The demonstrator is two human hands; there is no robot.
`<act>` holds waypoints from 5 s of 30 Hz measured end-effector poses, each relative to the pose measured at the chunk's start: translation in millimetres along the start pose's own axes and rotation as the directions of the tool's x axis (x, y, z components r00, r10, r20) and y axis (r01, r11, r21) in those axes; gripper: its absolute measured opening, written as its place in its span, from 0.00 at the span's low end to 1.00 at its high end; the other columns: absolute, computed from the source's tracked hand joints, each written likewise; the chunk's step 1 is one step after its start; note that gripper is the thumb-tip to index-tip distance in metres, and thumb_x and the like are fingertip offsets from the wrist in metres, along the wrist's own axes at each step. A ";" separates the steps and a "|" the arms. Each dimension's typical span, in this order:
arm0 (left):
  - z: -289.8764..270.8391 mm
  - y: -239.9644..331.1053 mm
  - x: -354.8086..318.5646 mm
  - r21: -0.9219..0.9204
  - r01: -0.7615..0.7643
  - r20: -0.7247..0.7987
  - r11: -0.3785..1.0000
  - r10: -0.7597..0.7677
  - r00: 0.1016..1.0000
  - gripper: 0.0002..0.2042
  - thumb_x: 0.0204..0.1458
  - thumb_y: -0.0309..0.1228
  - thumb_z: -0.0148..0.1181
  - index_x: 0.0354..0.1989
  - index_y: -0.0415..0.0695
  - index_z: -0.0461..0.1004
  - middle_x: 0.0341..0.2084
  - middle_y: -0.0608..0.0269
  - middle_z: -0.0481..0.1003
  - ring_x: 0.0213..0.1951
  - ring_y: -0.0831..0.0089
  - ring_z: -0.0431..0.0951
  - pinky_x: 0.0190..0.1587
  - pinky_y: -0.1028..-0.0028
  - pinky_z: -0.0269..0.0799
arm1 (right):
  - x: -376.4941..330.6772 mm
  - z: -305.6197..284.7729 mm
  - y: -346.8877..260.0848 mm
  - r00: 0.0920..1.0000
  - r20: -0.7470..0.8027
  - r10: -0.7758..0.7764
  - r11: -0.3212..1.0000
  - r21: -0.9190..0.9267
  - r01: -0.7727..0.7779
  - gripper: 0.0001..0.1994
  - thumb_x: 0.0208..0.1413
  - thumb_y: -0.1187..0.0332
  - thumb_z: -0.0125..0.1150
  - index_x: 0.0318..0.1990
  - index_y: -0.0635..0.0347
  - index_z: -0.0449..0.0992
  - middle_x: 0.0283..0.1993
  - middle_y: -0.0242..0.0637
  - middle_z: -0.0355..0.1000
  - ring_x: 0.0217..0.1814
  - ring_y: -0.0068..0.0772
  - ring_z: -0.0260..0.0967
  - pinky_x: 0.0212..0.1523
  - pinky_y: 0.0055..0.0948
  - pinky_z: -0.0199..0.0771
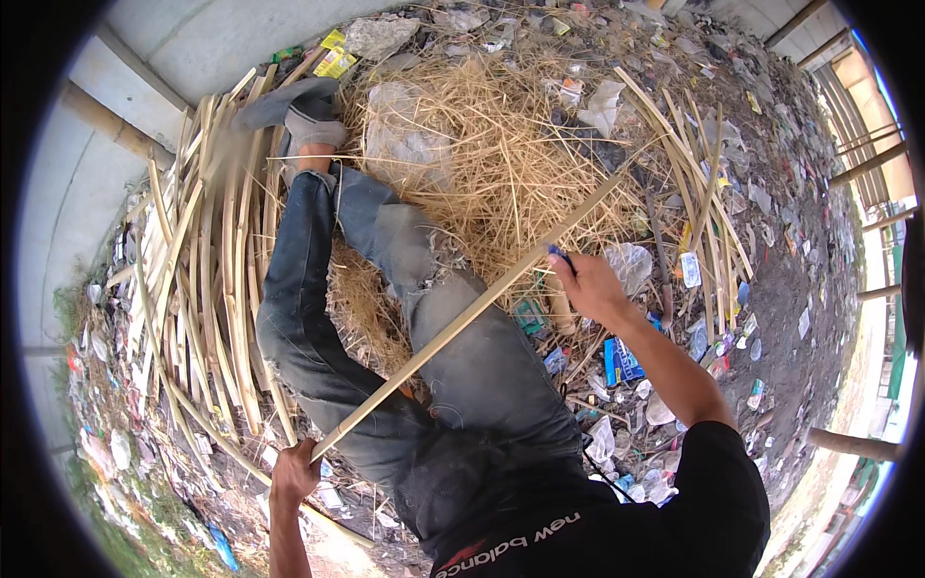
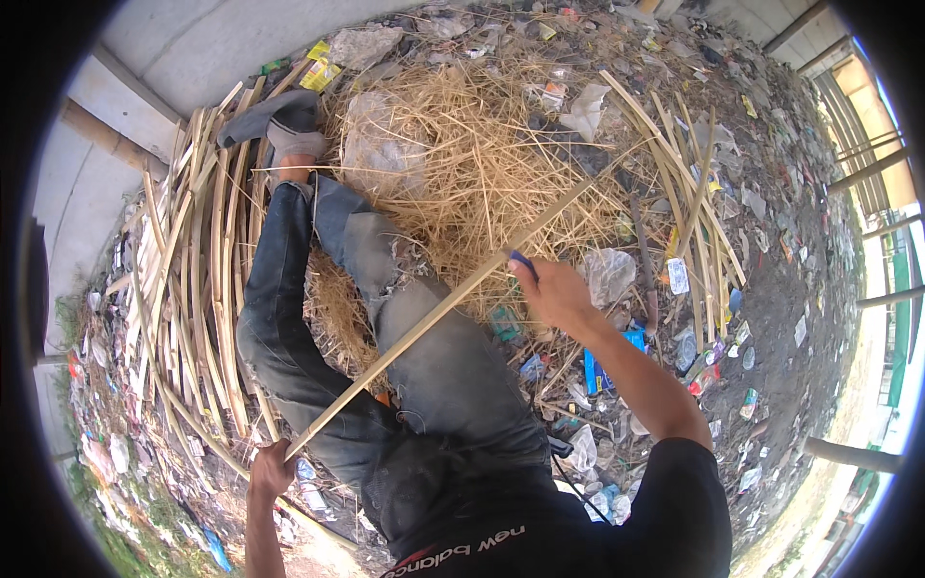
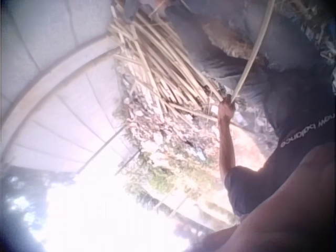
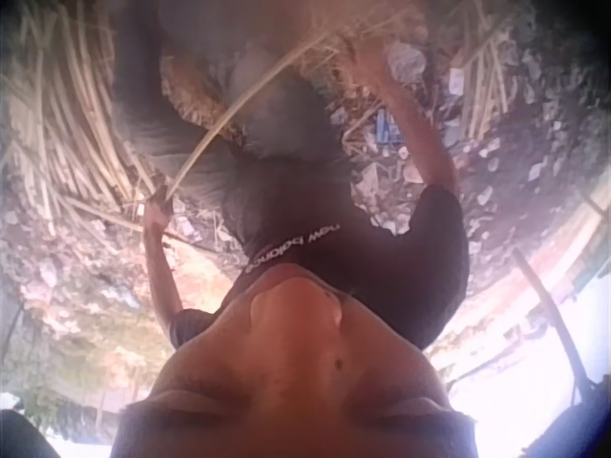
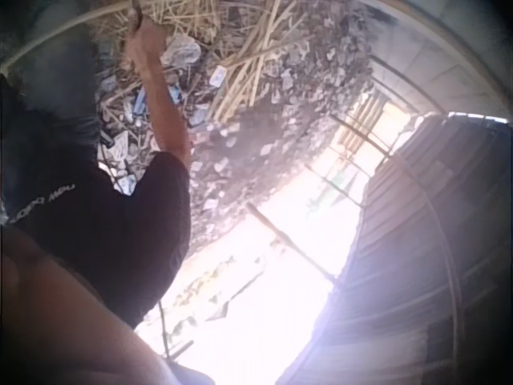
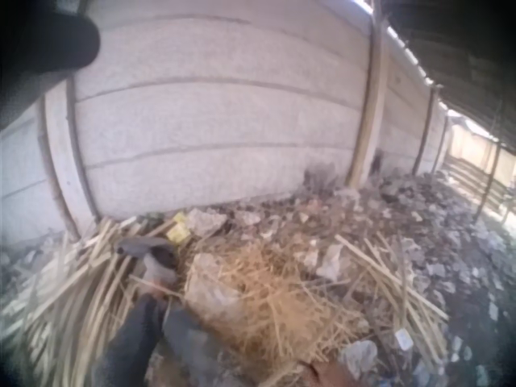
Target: The person sits on a pile of straw and debris, holding a long bamboo strip on their lap. They use a knife to shave thin strips off the bamboo, repeatedly scraping the blade along the length of the material to smooth or thin it.
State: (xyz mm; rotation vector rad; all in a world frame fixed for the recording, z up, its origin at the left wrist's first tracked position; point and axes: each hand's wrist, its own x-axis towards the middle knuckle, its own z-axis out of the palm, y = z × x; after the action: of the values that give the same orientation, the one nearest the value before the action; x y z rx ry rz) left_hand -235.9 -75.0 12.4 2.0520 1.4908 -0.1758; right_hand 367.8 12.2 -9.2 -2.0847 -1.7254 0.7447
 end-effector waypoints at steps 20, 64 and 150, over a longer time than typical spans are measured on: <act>-8.2 -11.7 -18.0 0.041 0.094 -0.023 0.995 -0.093 0.995 0.06 0.55 0.27 0.63 0.38 0.40 0.77 0.27 0.41 0.79 0.30 0.37 0.81 0.32 0.47 0.76 | 39.0 -38.7 87.8 0.912 -0.272 0.307 0.949 0.155 -0.273 0.34 0.71 0.41 0.51 0.26 0.68 0.74 0.18 0.51 0.66 0.21 0.53 0.65 0.29 0.49 0.64; 8.9 185.4 157.9 -0.725 0.384 0.578 0.572 0.203 0.790 0.23 0.72 0.49 0.50 0.36 0.38 0.69 0.18 0.65 0.68 0.16 0.76 0.69 0.18 0.72 0.67 | -43.5 84.0 -91.2 0.974 0.076 -0.213 0.977 -0.019 0.215 0.33 0.68 0.42 0.56 0.21 0.65 0.79 0.19 0.56 0.73 0.26 0.64 0.75 0.33 0.55 0.74; -6.4 136.5 69.0 -0.619 0.411 0.614 0.669 0.086 0.784 0.23 0.70 0.48 0.57 0.33 0.37 0.72 0.15 0.69 0.68 0.18 0.77 0.70 0.22 0.70 0.67 | -93.7 90.0 -110.9 0.967 0.195 -0.161 0.985 -0.027 0.170 0.31 0.67 0.41 0.56 0.25 0.63 0.80 0.21 0.55 0.76 0.25 0.63 0.77 0.30 0.56 0.78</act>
State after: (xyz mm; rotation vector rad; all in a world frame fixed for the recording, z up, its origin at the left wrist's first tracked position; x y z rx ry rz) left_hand -89.0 -41.7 39.7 1.0375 1.0729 -0.2327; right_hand 214.2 -62.5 -2.7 -1.9190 -2.0066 0.8891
